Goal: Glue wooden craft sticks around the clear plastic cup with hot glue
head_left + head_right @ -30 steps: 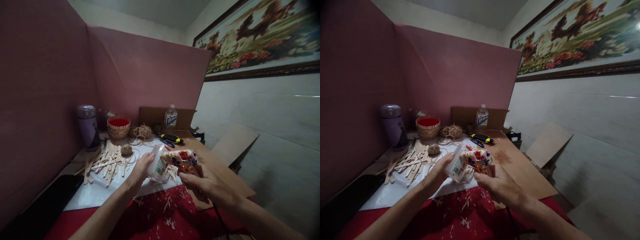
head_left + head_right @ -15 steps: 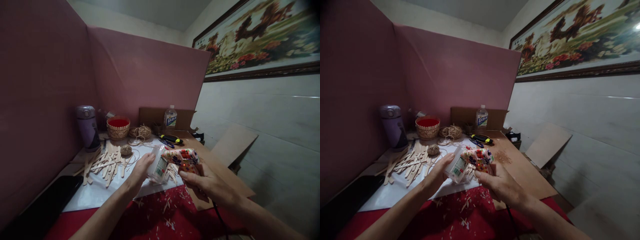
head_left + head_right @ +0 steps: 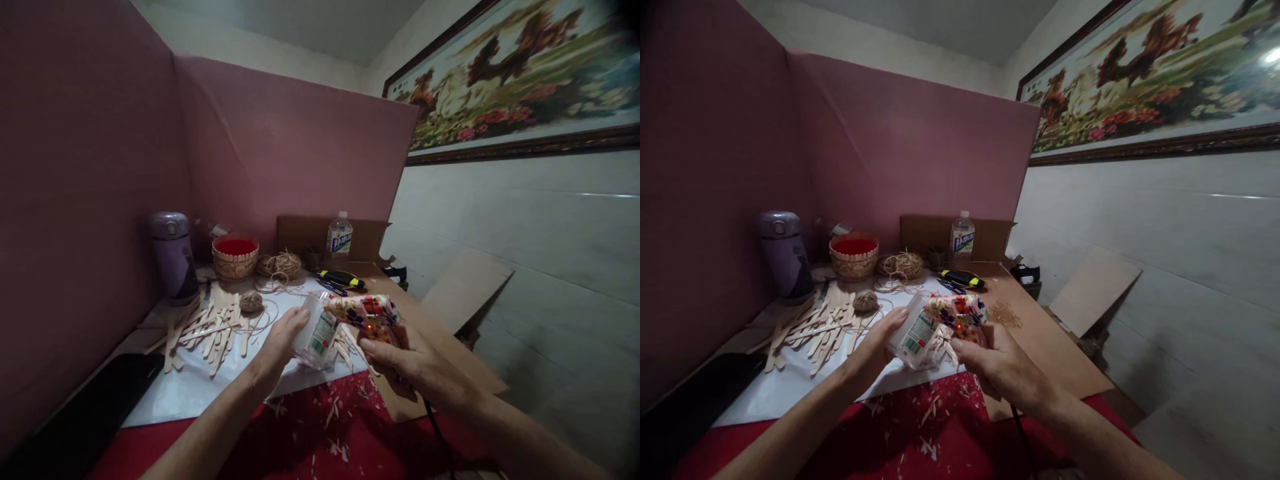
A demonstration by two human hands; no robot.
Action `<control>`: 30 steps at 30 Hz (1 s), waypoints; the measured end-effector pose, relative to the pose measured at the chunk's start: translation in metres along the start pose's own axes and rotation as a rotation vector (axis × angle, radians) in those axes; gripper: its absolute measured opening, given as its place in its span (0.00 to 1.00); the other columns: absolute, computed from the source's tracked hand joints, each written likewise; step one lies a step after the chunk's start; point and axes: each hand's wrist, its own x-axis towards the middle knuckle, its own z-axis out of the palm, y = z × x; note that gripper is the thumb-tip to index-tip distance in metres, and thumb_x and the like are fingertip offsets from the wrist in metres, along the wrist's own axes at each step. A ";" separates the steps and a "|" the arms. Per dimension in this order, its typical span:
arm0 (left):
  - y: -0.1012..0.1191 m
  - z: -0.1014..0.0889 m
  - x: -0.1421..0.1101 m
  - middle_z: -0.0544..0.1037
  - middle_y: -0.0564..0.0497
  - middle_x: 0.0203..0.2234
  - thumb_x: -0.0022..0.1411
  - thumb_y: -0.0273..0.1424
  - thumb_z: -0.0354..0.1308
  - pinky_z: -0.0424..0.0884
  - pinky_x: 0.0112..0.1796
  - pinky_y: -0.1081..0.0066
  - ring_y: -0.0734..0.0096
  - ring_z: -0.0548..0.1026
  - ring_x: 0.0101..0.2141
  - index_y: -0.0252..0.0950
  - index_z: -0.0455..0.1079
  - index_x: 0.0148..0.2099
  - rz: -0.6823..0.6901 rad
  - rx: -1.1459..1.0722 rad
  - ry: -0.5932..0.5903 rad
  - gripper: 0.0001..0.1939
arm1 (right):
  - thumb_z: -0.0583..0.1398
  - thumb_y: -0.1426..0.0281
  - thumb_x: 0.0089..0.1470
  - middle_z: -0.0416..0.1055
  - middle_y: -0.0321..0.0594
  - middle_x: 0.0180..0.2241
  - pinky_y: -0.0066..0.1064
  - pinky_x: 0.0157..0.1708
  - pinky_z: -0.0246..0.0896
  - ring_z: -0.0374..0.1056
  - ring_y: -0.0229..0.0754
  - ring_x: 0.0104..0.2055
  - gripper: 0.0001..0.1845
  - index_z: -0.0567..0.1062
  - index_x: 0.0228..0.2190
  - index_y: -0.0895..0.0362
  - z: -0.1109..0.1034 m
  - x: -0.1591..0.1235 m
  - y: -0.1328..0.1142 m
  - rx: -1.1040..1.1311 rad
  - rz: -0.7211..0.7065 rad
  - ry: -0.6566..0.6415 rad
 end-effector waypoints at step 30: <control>-0.001 0.001 -0.001 0.70 0.49 0.35 0.61 0.47 0.54 0.64 0.33 0.70 0.69 0.67 0.33 0.33 0.66 0.46 0.005 0.003 -0.032 0.21 | 0.64 0.48 0.42 0.51 0.24 0.15 0.22 0.13 0.42 0.46 0.26 0.14 0.26 0.59 0.21 0.55 -0.007 0.006 0.005 -0.009 -0.061 -0.039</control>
